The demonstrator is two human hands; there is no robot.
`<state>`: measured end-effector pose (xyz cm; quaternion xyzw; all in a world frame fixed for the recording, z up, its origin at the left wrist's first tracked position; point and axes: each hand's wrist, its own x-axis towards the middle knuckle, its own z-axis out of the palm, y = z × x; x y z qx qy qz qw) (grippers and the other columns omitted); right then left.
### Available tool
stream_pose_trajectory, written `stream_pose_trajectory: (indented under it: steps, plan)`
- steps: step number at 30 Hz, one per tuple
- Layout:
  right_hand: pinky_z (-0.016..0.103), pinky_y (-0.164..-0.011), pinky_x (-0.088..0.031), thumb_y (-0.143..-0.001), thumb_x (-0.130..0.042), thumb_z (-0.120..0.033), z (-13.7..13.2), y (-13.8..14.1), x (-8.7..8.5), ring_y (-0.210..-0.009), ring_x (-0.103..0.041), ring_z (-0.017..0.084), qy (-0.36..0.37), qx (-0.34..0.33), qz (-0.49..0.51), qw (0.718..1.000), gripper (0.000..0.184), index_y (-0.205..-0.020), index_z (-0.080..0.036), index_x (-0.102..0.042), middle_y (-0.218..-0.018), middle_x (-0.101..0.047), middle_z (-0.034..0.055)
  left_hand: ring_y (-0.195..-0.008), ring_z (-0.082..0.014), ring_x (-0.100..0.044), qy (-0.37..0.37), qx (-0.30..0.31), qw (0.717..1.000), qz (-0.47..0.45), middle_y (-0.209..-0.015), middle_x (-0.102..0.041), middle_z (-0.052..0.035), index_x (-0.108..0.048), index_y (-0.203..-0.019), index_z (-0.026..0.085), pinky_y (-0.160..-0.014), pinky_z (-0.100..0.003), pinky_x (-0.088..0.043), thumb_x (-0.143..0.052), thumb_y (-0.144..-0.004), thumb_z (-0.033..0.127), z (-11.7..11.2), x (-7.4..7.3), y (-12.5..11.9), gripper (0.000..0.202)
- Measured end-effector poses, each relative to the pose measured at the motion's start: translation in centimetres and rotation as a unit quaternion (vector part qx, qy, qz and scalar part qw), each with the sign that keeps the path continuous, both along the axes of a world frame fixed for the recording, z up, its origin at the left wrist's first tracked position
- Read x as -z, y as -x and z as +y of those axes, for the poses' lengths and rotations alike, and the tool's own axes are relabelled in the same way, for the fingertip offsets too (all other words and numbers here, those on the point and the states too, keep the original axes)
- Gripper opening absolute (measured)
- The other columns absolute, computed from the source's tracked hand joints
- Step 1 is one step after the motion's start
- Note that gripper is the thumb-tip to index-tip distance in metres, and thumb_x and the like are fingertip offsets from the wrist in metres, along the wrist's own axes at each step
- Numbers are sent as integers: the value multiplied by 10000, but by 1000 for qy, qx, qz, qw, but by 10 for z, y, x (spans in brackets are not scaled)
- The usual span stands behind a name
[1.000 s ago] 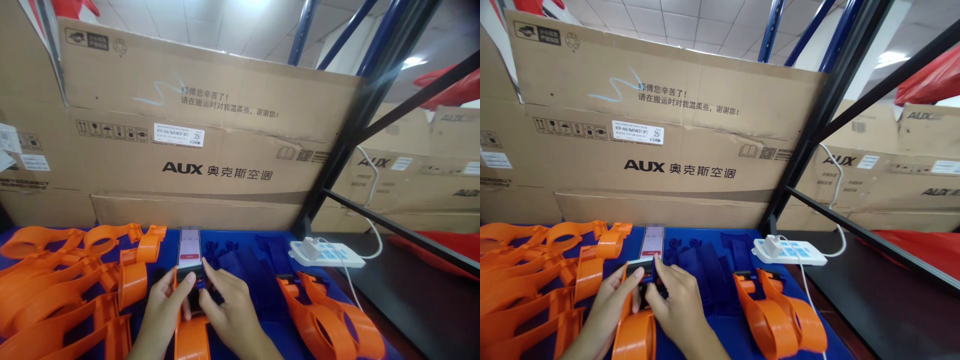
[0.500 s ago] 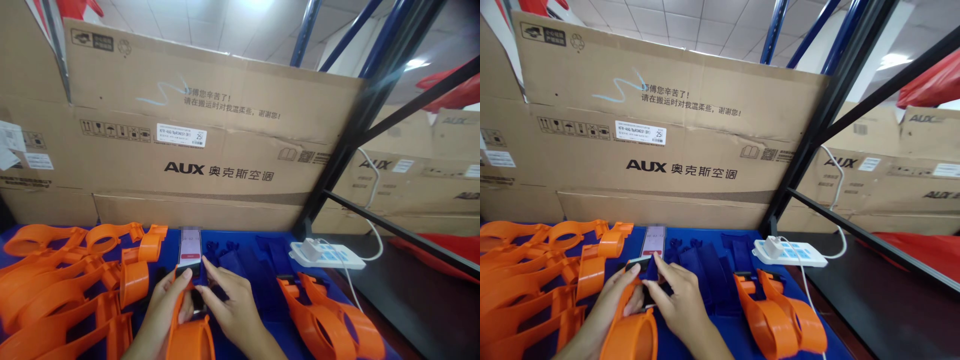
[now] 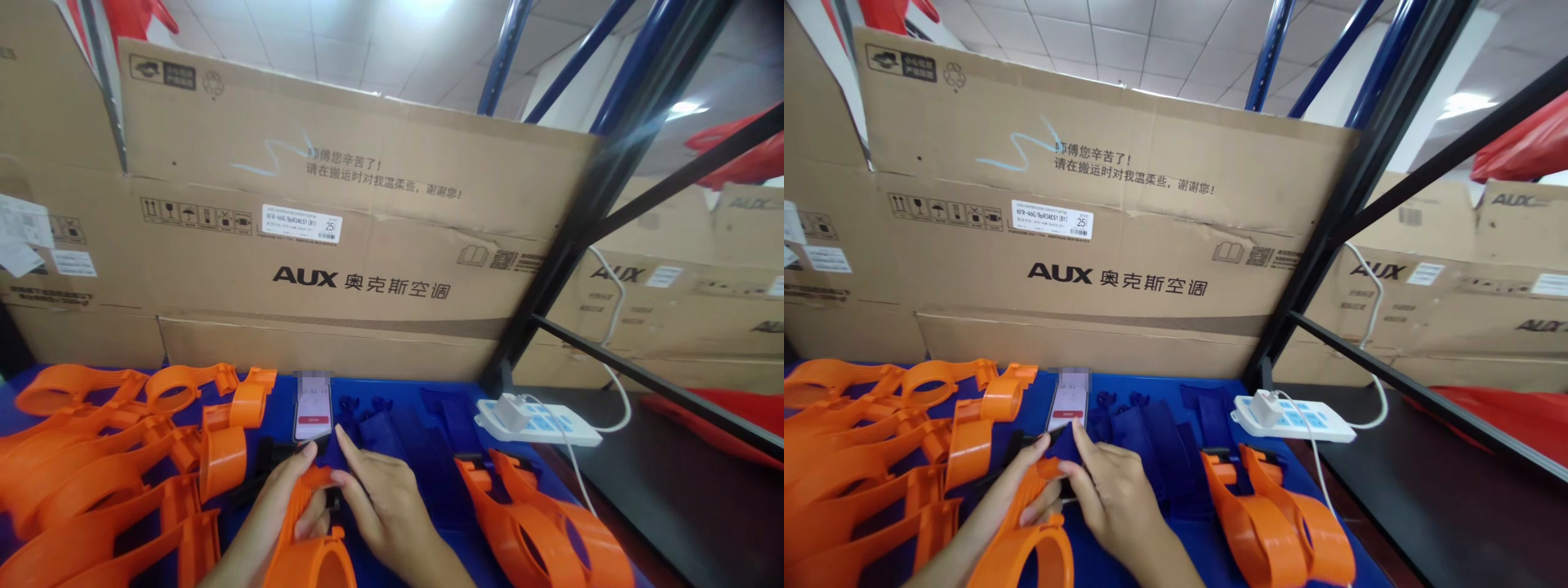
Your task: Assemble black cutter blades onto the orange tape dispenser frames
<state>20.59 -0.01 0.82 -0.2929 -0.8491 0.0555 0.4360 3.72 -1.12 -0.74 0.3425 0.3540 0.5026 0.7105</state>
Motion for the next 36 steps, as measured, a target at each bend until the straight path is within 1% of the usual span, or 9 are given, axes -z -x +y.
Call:
stream_pose_trajectory:
  steps: [4, 7, 10, 14, 18, 22, 25, 29, 36]
  plan:
    - [378, -743, -626, -1026, -543, -239, 0, 3, -3, -798, -746, 241, -1, 30, -9, 999, 511, -1528, -164, -488, -1017, -789, 121, -311, -101, -367, -16, -51, 999, 4, -315, -402, 50, -649, -584, 200, -424, -246, -340, -699, -815, 674, -1, 2, 0, 530]
    - [414, -808, -628, -985, -611, -241, -1, 4, -4, -887, -754, 268, -19, 58, -11, 998, 508, -1479, -165, -526, -1114, -781, 142, -340, -68, -351, -31, -97, 994, 27, -367, -457, 86, -657, -750, 210, -430, -200, -311, -787, -805, 582, 0, 4, 3, 398]
    - [395, -765, -629, -996, -574, -227, -2, 4, -3, -833, -751, 255, -24, 67, -40, 997, 457, -1446, -149, -546, -1058, -788, 144, -336, -67, -356, -19, -91, 995, 41, -361, -473, 84, -596, -706, 217, -415, -195, -312, -808, -791, 566, 4, 8, 7, 417]
    - [372, -705, -610, -1012, -521, -234, -1, 1, -7, -755, -727, 240, -12, 53, -71, 996, 399, -1395, -135, -571, -1000, -791, 135, -310, -69, -350, -3, -82, 996, 35, -328, -439, 99, -676, -805, 199, -400, -196, -319, -817, -787, 543, 9, 8, 9, 373]
    - [320, -736, -586, -1034, -434, -192, 0, -7, -20, -805, -734, 212, 43, 55, -4, 998, 278, -1194, -193, -662, -949, -778, 86, -257, -46, -245, -37, -43, 998, -4, -290, -396, 89, -690, -710, 165, -347, -202, -217, -779, -809, 547, 6, 1, 9, 405]
    - [325, -752, -559, -1029, -461, -192, 7, -21, -33, -848, -691, 216, 49, 118, 43, 991, 223, -1016, -220, -681, -934, -739, 78, -265, -57, -247, -54, -25, 998, -28, -288, -391, 73, -743, -746, 130, -354, -219, -208, -715, -862, 544, 1, -3, 12, 431]
    - [352, -782, -538, -959, -560, -170, 14, -27, -33, -858, -637, 229, 63, 137, -22, 988, 148, -863, -226, -657, -875, -690, 58, -284, -79, -301, -29, -38, 998, -27, -284, -399, 57, -770, -769, 115, -376, -231, -252, -698, -854, 577, 4, 0, 17, 475]
    - [408, -882, -509, -868, -639, -114, 15, -28, -27, -962, -609, 251, 100, 135, -121, 978, 111, -863, -220, -671, -942, -662, 57, -285, -97, -349, -12, -37, 999, -27, -279, -409, 46, -788, -803, 97, -384, -238, -271, -687, -854, 598, 9, 5, 20, 514]
    - [401, -838, -486, -830, -652, -85, 15, -34, -29, -949, -577, 259, 120, 175, -142, 967, 134, -806, -217, -658, -936, -644, 56, -269, -95, -334, -36, -34, 999, -16, -275, -430, 43, -789, -795, 101, -368, -239, -259, -720, -832, 604, 9, 4, 17, 510]
